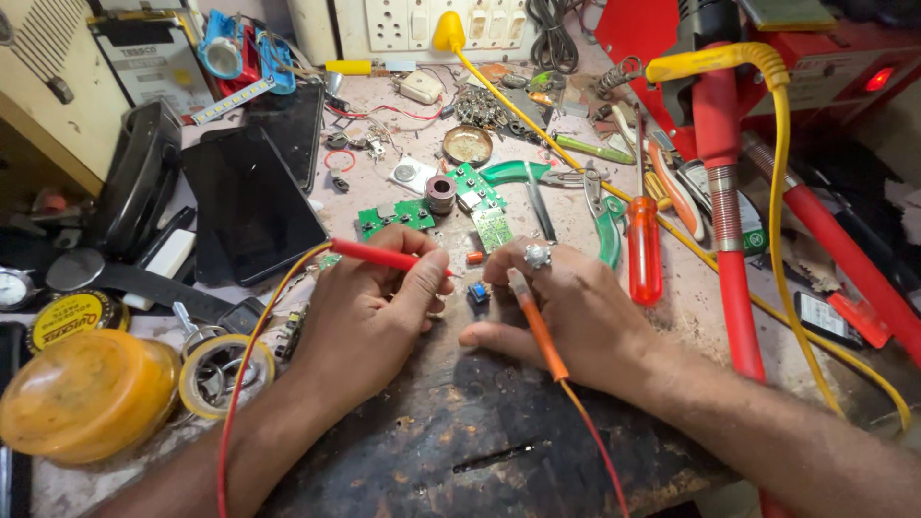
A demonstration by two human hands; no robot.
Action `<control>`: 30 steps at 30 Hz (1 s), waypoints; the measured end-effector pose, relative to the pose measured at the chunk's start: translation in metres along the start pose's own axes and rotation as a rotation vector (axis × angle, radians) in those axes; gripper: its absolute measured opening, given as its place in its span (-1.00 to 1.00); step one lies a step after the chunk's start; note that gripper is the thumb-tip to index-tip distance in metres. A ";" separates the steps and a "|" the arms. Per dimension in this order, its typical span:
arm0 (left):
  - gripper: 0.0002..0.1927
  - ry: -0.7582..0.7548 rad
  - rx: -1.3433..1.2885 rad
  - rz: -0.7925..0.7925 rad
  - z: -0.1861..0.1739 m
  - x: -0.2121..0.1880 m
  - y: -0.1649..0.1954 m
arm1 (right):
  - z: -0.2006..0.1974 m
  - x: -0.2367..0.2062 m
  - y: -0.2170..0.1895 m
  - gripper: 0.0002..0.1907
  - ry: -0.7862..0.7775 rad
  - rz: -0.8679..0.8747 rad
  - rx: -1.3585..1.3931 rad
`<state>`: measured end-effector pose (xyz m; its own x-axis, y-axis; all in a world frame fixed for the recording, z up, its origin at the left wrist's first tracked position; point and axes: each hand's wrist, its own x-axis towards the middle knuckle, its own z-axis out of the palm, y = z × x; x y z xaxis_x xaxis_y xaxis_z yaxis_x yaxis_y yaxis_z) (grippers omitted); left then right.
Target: The person holds a small blue electronic component and touches it with multimeter probe leads to test it, then sets it down and picks up a green circuit board. They use a screwdriver to work on the circuit board, prying and pressing at its components while holding the board in one hand.
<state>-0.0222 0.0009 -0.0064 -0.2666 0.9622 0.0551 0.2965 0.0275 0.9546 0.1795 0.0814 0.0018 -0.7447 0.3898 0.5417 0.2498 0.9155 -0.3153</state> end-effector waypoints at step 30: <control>-0.76 -0.140 0.061 0.147 -0.002 -0.006 0.005 | 0.002 -0.003 0.009 -0.64 0.016 0.089 0.049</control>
<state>-0.0205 -0.0050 -0.0011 -0.0876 0.9851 0.1477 0.3788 -0.1042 0.9196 0.1827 0.0880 -0.0047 -0.7111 0.4713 0.5218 0.2837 0.8713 -0.4003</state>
